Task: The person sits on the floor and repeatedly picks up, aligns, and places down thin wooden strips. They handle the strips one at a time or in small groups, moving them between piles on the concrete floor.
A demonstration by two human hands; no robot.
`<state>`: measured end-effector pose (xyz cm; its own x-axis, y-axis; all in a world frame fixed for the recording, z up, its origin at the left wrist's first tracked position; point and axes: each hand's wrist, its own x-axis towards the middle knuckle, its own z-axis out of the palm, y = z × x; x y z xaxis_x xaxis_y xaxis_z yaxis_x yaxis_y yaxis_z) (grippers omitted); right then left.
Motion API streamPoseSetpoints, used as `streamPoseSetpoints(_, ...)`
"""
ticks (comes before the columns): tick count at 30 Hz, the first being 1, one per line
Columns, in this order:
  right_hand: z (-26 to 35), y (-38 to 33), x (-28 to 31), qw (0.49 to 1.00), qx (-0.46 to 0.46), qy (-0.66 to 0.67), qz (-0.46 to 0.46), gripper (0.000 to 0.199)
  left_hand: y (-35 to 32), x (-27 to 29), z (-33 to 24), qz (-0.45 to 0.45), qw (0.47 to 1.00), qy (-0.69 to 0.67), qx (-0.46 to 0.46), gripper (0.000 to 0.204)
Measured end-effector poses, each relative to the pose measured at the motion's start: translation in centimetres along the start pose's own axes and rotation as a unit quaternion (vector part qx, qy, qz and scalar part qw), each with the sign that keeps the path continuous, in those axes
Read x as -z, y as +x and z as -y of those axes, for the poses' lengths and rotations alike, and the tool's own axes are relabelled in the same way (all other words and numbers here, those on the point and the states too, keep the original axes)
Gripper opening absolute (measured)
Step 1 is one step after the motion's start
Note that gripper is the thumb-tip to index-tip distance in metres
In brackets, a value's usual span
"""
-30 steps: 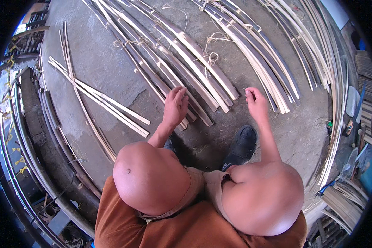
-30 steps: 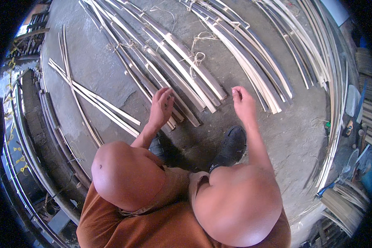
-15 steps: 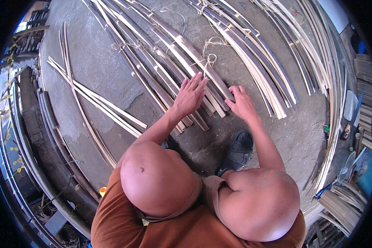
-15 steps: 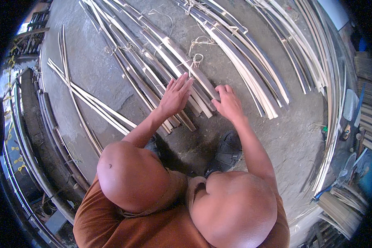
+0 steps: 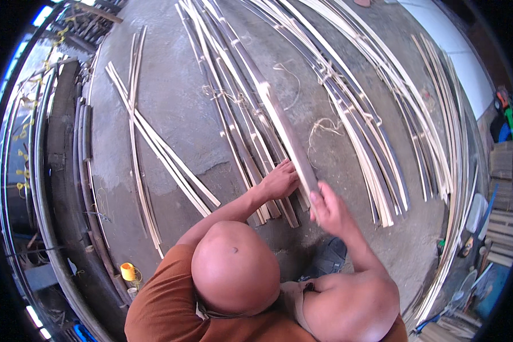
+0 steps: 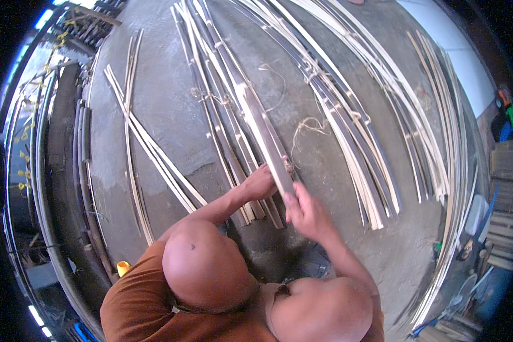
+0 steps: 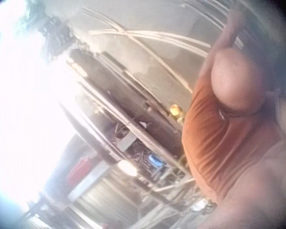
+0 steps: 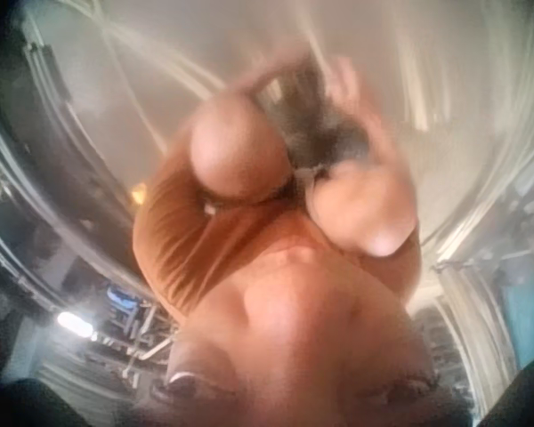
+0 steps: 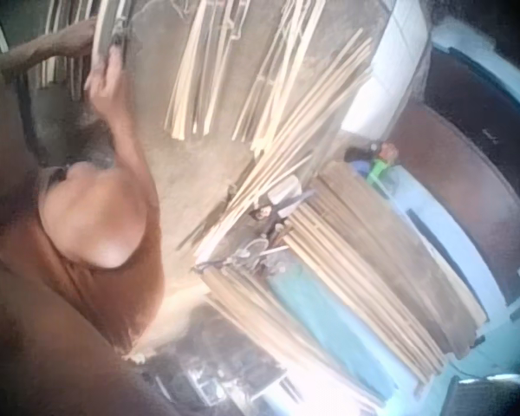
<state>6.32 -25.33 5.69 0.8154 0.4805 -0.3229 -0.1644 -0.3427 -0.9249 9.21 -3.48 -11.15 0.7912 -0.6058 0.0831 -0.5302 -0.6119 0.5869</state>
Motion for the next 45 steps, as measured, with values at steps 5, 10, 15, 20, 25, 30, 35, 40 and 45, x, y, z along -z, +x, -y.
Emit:
streamPoseSetpoints(5, -5.9, -4.1, -4.6, 0.980, -0.103, 0.086, 0.145, 0.040, -2.8, 4.4, -0.5, -0.278, 0.660, -0.579, 0.390, 0.048)
streamPoseSetpoints(10, -7.0, -3.8, -7.3, 0.941, -0.061, -0.175, 0.283, 0.038, -3.9, 8.1, -2.9, -0.293, 0.531, -0.683, 0.406, 0.041)
streamPoseSetpoints(15, 1.4, 5.8, -3.1, 0.928, 0.050, -0.244, 0.276, 0.031, -6.8, 6.9, -1.4, -0.361, 0.629, -0.521, 0.449, 0.025)
streamPoseSetpoints(20, 12.7, 19.1, -3.5, 0.845, 0.128, -0.444, 0.268, 0.027, -9.9, 6.8, -2.0, -0.330, 0.717, -0.380, 0.482, 0.033)
streamPoseSetpoints(25, 16.4, 32.0, -8.9, 0.805, 0.243, -0.522, 0.143, 0.025, -11.2, 6.1, -4.0, -0.323, 0.849, -0.201, 0.367, 0.073)
streamPoseSetpoints(30, 10.5, 37.1, -13.8, 0.864, 0.215, -0.453, 0.048, 0.029, -11.2, 5.6, -5.4, -0.262, 0.868, -0.195, 0.374, 0.076)
streamPoseSetpoints(35, 5.6, 38.1, -14.8, 0.939, 0.098, -0.325, -0.047, 0.033, -12.0, 4.0, -4.9, -0.304, 0.857, -0.184, 0.373, 0.076)
streamPoseSetpoints(40, 3.0, 39.1, -13.2, 0.988, -0.040, -0.144, 0.028, 0.028, -11.8, 4.0, -5.2, -0.351, 0.793, -0.270, 0.418, 0.064)
streamPoseSetpoints(45, 3.4, 38.9, -13.4, 0.993, -0.084, -0.018, 0.080, 0.023, -12.1, 2.8, -5.3, -0.389, 0.674, -0.465, 0.422, 0.056)
